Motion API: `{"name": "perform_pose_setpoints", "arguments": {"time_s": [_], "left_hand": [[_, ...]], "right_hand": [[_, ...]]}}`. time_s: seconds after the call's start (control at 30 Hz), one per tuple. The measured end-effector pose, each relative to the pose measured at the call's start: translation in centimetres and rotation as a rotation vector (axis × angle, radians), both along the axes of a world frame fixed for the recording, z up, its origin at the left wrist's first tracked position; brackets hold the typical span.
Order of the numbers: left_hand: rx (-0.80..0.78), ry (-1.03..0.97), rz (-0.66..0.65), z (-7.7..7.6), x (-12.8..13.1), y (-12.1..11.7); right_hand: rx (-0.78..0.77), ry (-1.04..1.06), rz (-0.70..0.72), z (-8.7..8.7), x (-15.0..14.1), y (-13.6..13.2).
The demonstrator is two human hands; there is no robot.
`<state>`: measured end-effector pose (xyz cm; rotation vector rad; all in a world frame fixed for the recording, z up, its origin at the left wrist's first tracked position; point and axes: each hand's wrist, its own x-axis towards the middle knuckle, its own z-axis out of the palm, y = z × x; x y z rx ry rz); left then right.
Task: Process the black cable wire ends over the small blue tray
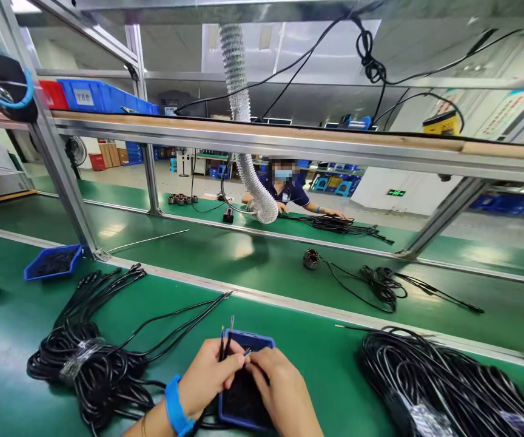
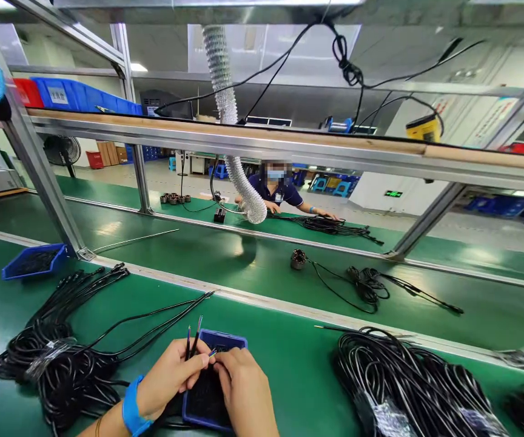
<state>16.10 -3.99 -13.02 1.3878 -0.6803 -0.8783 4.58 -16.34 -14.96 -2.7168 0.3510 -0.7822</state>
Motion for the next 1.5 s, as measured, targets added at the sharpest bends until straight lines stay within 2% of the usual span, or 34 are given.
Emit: {"name": "perform_pose_setpoints", "arguments": {"time_s": [0.1, 0.27, 0.43, 0.67, 0.97, 1.1, 1.3, 1.5], "left_hand": [[0.003, -0.037, 0.011, 0.1, -0.1, 0.0], [0.043, -0.068, 0.009, 0.5, 0.0, 0.4], [0.020, -0.135, 0.026, 0.9, 0.0, 0.8], [0.006, -0.281, 0.026, 0.7, -0.2, 1.0], [-0.012, -0.313, 0.021, 0.5, -0.2, 1.2], [-0.007, -0.260, 0.041, 0.2, 0.0, 1.1], [-0.007, -0.253, 0.001, 0.4, -0.1, 0.8], [-0.036, -0.171, 0.015, 0.4, -0.1, 0.9]], "right_hand": [[-0.005, -0.163, 0.059, -0.1, -0.2, 0.3], [0.159, -0.271, 0.129, 1.4, -0.5, 1.0], [0.163, -0.422, 0.079, 2.8, -1.0, 0.8], [0.017, -0.404, 0.121, 3.3, -1.8, 0.6], [-0.006, -0.327, 0.165, 3.5, -1.9, 0.4], [0.023, -0.333, 0.146, 3.3, -1.7, 0.5], [0.059, -0.343, 0.089, 2.7, -1.3, 0.8], [0.223, -0.380, 0.125, 2.8, -0.9, 0.8]]}}
